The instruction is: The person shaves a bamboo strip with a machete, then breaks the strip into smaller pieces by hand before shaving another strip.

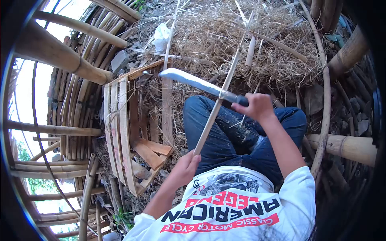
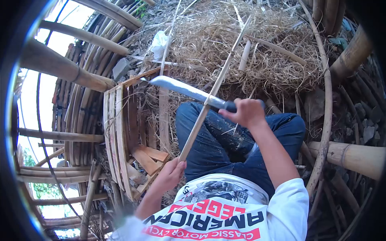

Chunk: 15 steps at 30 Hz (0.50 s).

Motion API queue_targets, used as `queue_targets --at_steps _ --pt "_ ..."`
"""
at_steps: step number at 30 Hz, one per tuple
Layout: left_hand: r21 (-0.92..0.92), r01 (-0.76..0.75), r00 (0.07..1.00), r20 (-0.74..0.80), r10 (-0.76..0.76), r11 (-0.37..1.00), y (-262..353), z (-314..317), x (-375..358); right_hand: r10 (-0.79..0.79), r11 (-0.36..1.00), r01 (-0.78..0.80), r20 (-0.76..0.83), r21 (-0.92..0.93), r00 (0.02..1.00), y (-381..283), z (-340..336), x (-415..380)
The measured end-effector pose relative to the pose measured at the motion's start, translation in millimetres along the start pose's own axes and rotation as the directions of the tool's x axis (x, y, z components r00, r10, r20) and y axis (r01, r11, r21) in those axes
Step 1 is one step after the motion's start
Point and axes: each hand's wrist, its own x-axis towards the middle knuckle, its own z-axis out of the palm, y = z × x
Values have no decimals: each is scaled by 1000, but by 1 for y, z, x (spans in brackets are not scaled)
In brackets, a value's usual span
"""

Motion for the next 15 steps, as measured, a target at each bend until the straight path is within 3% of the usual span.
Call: queue_targets --at_steps 4,8,11,14,15 --pt "64 -47 999 -15 48 997 3 8 13 73 997 -74 -31 -32 997 1 0 3" --pt "81 51 998 16 -53 995 2 6 15 150 985 -150 11 85 989 -29 3 -24" --pt "179 -84 995 -29 91 980 -7 19 25 -15 981 0 76 193 997 -66 -4 -45" --pt "232 -103 990 -68 122 967 0 22 24 -86 971 67 73 228 994 -78 -4 -50" --pt "170 -44 997 -52 53 984 -1 19 22 -129 968 113 62 222 990 -75 -5 -46"
